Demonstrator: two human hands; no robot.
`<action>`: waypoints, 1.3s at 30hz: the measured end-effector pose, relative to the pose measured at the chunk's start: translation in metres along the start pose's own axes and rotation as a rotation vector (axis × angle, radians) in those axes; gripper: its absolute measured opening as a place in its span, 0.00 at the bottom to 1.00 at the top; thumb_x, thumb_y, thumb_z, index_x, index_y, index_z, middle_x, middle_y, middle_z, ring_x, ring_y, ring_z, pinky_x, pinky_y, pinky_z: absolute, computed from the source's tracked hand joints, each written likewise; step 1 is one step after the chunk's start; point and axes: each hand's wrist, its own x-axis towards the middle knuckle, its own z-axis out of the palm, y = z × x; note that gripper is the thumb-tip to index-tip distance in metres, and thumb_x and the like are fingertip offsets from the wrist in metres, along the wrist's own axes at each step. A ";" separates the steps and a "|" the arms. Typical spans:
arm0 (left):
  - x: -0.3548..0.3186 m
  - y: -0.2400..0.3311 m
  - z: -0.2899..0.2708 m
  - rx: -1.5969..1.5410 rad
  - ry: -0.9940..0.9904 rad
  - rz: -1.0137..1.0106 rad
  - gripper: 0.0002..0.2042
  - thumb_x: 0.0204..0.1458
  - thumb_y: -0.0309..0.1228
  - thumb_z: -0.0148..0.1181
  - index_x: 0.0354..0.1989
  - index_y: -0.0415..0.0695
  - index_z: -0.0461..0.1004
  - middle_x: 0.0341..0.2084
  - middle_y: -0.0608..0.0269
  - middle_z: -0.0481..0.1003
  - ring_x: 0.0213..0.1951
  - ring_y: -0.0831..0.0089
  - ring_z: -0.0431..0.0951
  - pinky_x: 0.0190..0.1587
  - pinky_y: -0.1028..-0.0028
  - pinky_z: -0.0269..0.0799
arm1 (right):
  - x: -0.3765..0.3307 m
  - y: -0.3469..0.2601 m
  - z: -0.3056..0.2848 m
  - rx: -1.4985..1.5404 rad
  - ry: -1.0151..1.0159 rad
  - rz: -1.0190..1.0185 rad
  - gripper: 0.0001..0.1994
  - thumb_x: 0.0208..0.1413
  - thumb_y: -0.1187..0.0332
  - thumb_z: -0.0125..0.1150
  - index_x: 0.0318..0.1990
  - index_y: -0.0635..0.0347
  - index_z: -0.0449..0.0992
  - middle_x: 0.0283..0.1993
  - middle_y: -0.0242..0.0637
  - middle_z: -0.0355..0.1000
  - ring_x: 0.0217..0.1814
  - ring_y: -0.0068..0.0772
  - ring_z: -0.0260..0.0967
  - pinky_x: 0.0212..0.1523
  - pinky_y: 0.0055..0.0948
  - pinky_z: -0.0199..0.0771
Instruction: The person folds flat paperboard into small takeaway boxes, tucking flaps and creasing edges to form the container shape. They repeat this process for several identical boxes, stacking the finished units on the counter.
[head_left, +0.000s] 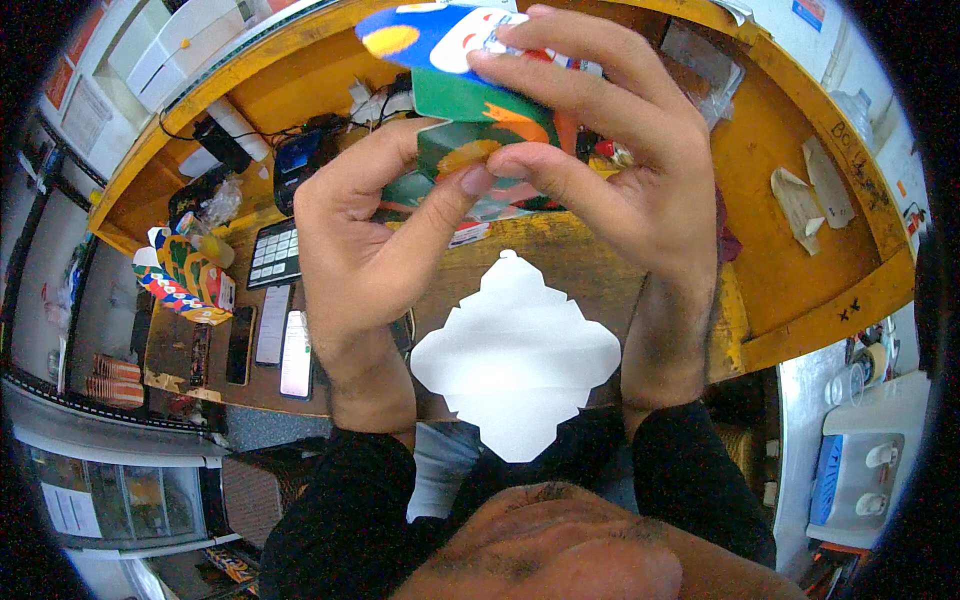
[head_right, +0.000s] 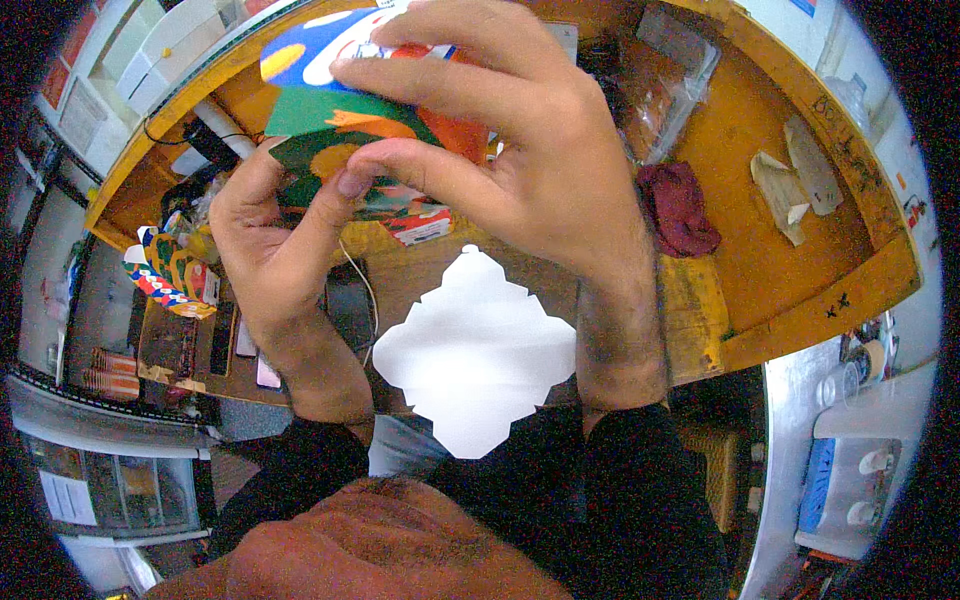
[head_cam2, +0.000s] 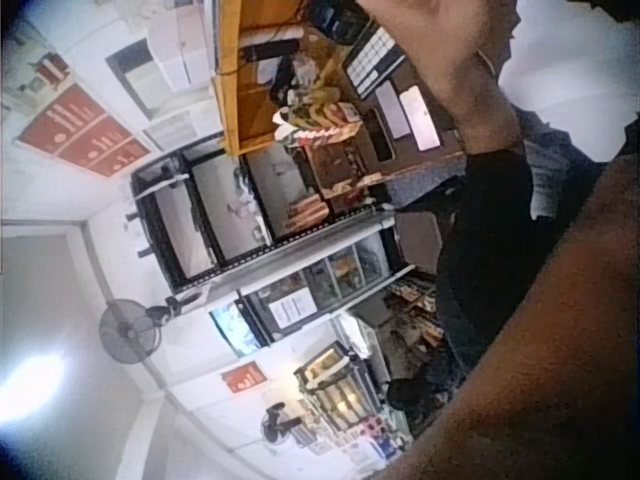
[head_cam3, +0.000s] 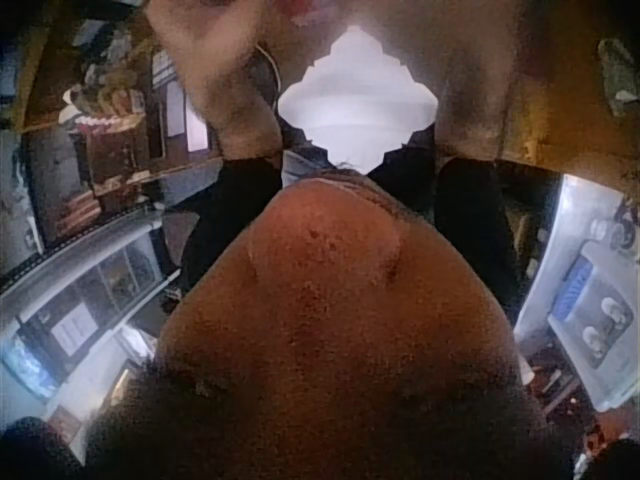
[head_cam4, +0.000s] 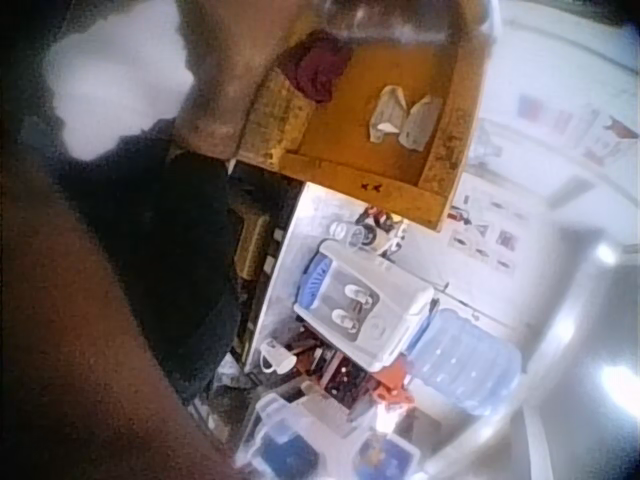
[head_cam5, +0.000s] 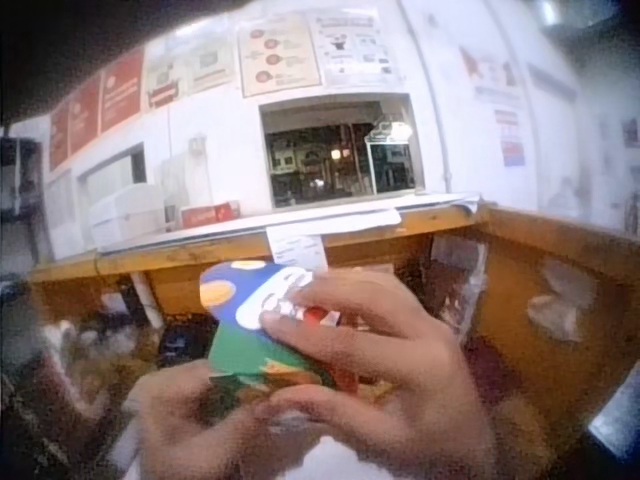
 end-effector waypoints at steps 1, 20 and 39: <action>-0.001 0.001 0.000 0.005 0.002 -0.022 0.10 0.59 0.21 0.68 0.48 0.34 0.83 0.39 0.61 0.85 0.41 0.77 0.83 0.45 0.77 0.77 | -0.001 0.001 0.001 0.000 -0.010 0.000 0.17 0.52 0.76 0.75 0.51 0.62 0.85 0.49 0.38 0.81 0.54 0.34 0.79 0.52 0.30 0.79; 0.006 0.009 -0.030 -0.107 -0.141 -0.429 0.15 0.55 0.27 0.75 0.48 0.35 0.81 0.39 0.59 0.84 0.39 0.80 0.83 0.44 0.79 0.79 | -0.002 -0.009 0.014 0.229 0.016 0.172 0.12 0.51 0.83 0.73 0.44 0.67 0.86 0.35 0.36 0.79 0.37 0.24 0.77 0.38 0.24 0.74; 0.010 -0.001 -0.023 -0.408 -0.153 -0.418 0.21 0.53 0.30 0.74 0.53 0.34 0.79 0.42 0.58 0.84 0.41 0.76 0.84 0.47 0.75 0.80 | -0.004 0.001 0.009 0.089 0.155 -0.007 0.13 0.55 0.87 0.66 0.47 0.68 0.82 0.43 0.39 0.80 0.43 0.25 0.78 0.45 0.23 0.78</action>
